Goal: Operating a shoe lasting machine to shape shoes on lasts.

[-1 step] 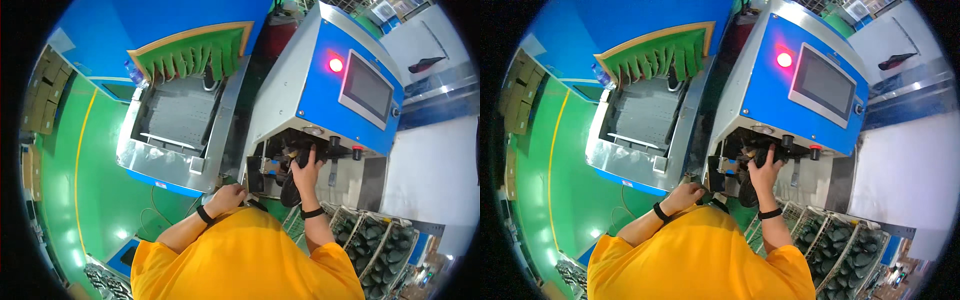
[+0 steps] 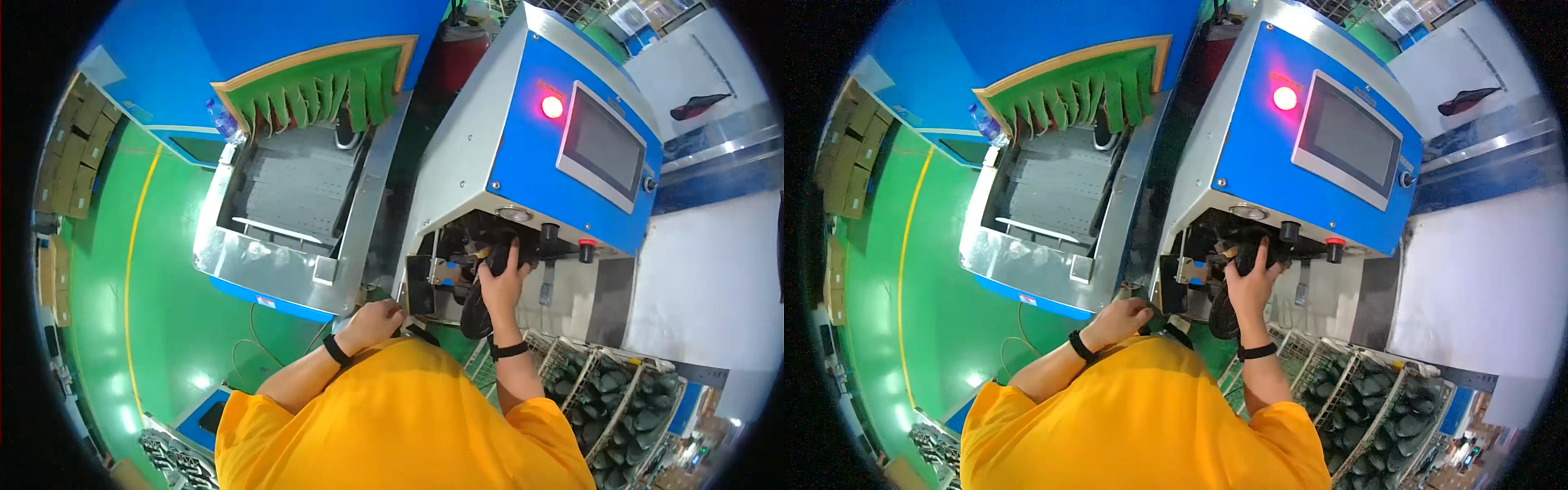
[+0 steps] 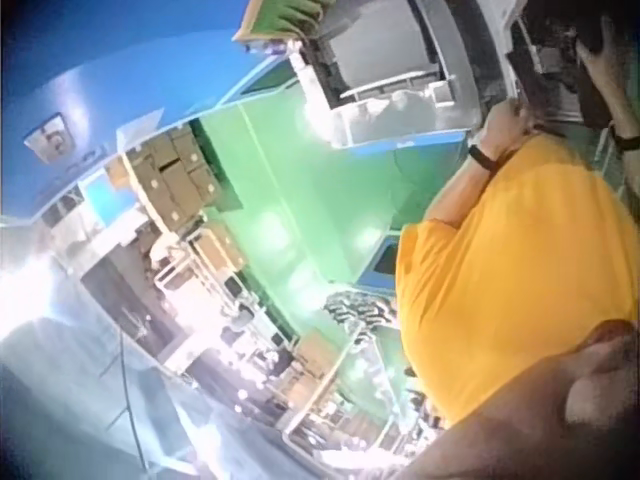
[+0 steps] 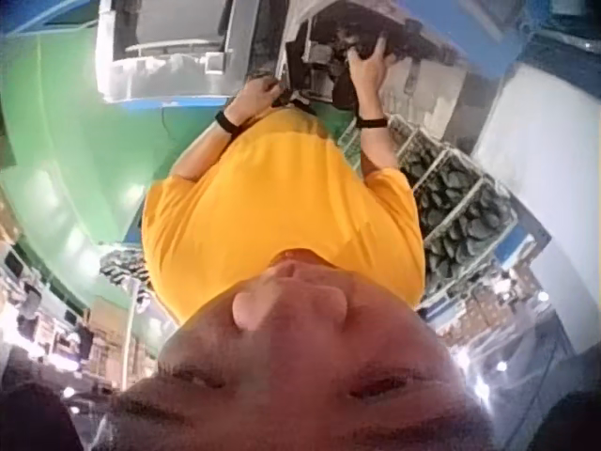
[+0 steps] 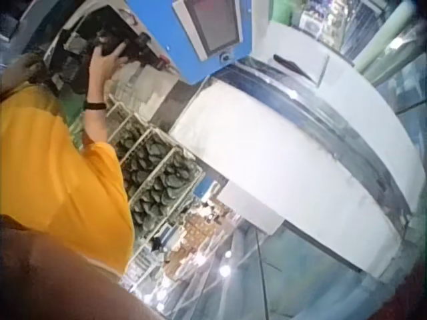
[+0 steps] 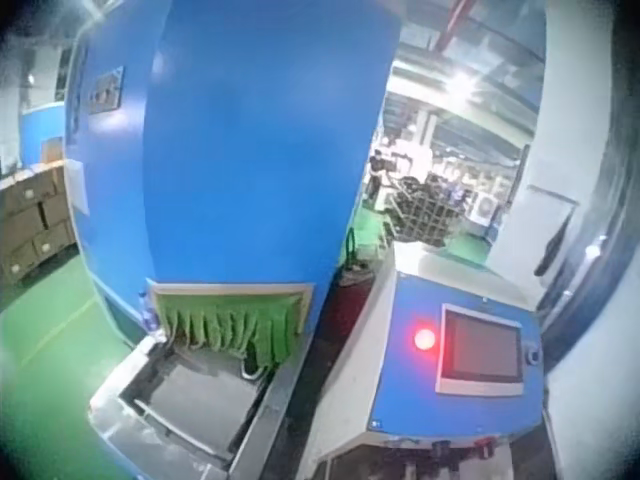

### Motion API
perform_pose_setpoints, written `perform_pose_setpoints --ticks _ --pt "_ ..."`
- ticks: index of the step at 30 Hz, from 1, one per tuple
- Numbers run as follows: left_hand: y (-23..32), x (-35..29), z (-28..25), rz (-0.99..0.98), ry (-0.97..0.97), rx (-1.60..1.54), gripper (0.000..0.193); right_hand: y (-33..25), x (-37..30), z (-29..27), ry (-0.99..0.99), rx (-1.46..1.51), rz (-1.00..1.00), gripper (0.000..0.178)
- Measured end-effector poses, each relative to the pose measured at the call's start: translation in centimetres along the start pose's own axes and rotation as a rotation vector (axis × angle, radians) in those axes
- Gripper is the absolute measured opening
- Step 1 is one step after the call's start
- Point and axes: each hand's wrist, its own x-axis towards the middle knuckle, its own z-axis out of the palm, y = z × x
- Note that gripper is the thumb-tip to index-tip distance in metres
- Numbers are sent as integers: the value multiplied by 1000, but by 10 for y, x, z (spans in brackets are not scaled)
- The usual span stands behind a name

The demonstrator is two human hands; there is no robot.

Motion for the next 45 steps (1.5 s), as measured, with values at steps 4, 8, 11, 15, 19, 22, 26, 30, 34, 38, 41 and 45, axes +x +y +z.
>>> perform_pose_setpoints --ticks 4,8,11,15,19,22,26,30,34,38,41,45 --pt "-4 1 -4 -29 -22 50 39 -3 -13 6 77 97 35 86" --pt "-4 8 -4 85 -113 105 38 -8 -26 10 205 178 -62 89" --pt "8 21 -8 82 -268 68 38 -9 -33 7 356 192 -184 86" --pt "16 43 2 -118 -583 -380 47 -2 -79 -2 403 46 -298 80" --pt "25 62 22 -420 -920 -935 76 17 -138 -20 183 139 -402 76" --pt "23 72 50 -449 -1230 -1148 88 15 -170 -64 -40 224 -396 81" --pt "24 47 84 -476 -1344 -892 72 27 -200 -98 -328 493 -102 83" --pt "10 43 95 -602 -1323 -726 55 68 -181 -68 -323 931 442 86" --pt "4 37 107 -522 -1236 -509 50 65 -120 -1 -373 1418 290 89" --pt "-6 38 109 -292 -1060 -290 51 64 -112 -31 -320 1276 231 79" --pt "47 24 117 -685 -1020 -810 51 109 -124 -93 -483 1166 244 66" --pt "65 28 133 -479 -834 -604 60 201 -202 -48 -363 1169 343 65"
